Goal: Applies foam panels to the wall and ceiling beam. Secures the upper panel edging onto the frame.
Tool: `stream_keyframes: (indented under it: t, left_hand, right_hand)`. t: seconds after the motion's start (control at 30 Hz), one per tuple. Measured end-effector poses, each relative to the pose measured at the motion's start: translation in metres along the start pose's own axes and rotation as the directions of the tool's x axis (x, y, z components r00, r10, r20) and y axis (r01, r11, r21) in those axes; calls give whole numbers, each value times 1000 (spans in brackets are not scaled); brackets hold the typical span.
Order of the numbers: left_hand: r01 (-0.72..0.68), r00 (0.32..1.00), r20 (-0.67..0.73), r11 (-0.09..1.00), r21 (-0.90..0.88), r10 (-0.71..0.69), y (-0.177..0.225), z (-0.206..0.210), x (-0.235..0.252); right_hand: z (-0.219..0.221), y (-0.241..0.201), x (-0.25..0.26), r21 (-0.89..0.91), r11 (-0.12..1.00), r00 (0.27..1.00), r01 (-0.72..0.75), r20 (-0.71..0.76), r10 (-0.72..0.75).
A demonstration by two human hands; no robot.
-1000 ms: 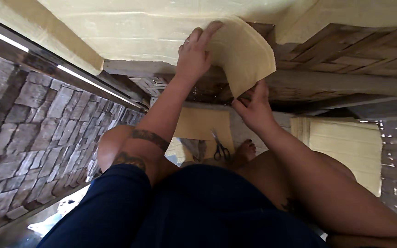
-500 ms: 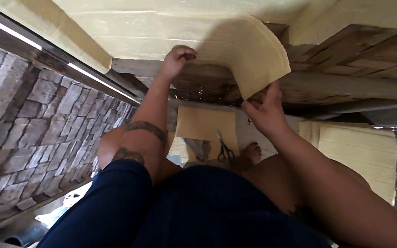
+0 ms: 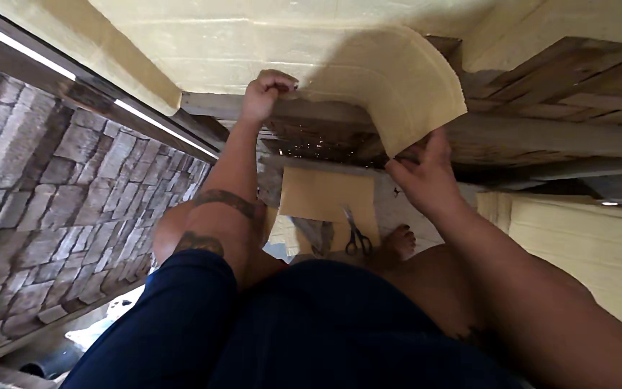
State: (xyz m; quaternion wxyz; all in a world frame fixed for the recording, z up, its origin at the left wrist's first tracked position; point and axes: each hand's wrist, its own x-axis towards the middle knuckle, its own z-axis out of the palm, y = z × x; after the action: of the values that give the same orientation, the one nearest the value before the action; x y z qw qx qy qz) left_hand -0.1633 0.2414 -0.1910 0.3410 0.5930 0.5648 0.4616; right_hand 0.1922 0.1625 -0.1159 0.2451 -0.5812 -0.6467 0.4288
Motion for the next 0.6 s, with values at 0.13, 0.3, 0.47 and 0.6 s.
stream_keyframes:
  t: [0.13,0.3,0.47,0.6]
  left_hand:
    - [122,990,47,974,189,-133,-7,5,-4]
    - [150,987,11,950,273,-159,-3,7,-6]
    - [-50,995,91,996,71,44,27,33,-3]
    - [-158,982,111,986,57,151,32,48,12]
  right_hand:
    - [1,0,1,9,1000,1000,-14,-5,14]
    - [-1,0,-1,-12,999,999,-39,-5,39]
    - [-2,2,-3,-16,1000,1000,-12,-6,12]
    - [-4,5,-1,-17,1000,1000,-4,-16,3]
